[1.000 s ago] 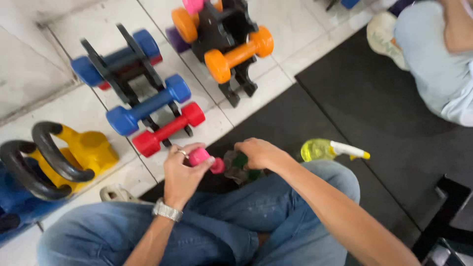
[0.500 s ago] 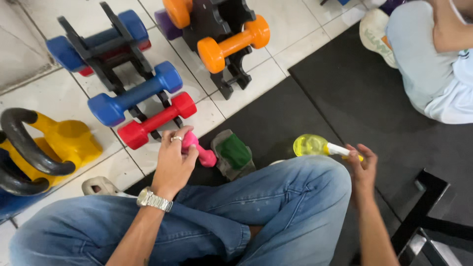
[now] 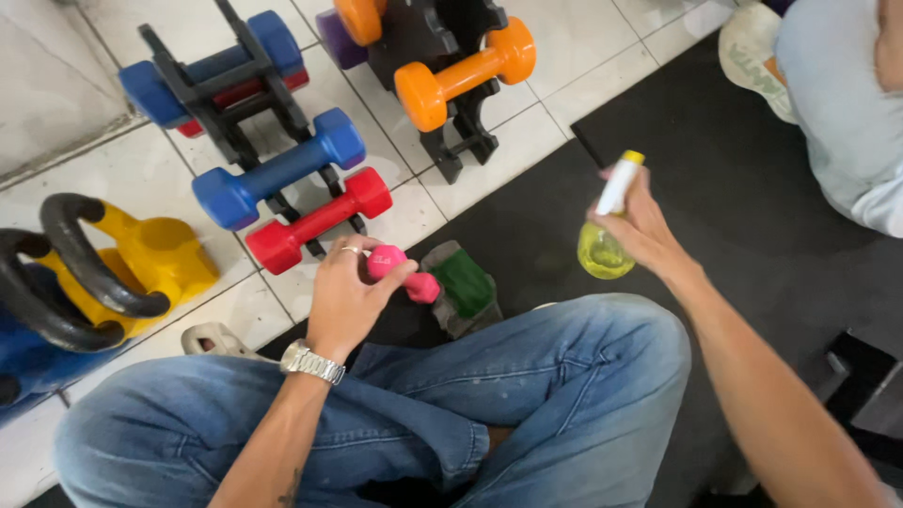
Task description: The person sits on the floor and cleans a pink dumbbell using a spray bottle and a green cloth. They wipe the dumbbell thoroughly, spray it with cleaning solution, and then place it back on the rack.
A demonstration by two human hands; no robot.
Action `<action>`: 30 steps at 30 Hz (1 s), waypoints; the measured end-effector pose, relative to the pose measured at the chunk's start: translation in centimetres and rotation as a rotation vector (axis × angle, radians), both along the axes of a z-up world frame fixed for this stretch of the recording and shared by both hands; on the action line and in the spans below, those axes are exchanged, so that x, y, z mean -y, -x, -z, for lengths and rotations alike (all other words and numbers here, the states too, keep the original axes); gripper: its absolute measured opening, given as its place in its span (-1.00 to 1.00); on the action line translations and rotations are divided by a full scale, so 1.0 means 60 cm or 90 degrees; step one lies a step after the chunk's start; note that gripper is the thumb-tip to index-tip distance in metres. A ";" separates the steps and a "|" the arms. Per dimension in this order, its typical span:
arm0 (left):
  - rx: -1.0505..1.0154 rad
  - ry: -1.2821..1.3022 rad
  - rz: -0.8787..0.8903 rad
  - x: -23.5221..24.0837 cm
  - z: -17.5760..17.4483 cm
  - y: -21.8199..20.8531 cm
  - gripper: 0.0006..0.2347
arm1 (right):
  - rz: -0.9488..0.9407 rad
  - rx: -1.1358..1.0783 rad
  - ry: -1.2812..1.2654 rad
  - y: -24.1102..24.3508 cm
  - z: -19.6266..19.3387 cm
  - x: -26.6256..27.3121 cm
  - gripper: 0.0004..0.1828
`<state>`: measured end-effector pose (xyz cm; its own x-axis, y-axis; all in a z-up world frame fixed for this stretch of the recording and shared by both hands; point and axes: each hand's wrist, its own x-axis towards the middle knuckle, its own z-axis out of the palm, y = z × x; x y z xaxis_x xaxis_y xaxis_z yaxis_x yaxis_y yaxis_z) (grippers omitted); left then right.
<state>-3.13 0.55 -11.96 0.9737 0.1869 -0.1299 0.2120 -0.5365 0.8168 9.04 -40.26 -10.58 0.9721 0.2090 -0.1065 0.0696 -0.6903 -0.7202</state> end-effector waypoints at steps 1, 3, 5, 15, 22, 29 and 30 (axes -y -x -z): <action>-0.004 -0.001 -0.004 0.000 -0.002 -0.001 -0.51 | -0.004 -0.004 -0.001 -0.002 -0.024 -0.040 -0.20; -0.054 -0.019 -0.017 0.005 -0.005 -0.008 -0.51 | -0.184 -0.024 -0.038 -0.005 -0.075 -0.113 -0.06; -0.055 0.000 -0.023 0.006 -0.013 0.001 -0.52 | -0.195 -0.063 -0.142 0.016 -0.083 -0.177 -0.19; -0.109 0.008 -0.054 -0.027 0.036 0.006 -0.61 | -0.230 -0.369 -0.385 0.066 -0.110 -0.315 -0.41; -0.011 -0.001 -0.028 -0.010 0.021 0.007 -0.57 | -0.328 -0.310 -0.216 0.038 -0.126 -0.294 -0.57; -0.020 0.027 -0.036 -0.011 0.000 0.006 -0.57 | -0.367 -0.322 -0.009 0.052 -0.102 -0.336 -0.51; -0.048 0.032 -0.048 -0.011 0.003 0.003 -0.56 | -0.383 -0.303 0.028 0.055 -0.102 -0.340 -0.56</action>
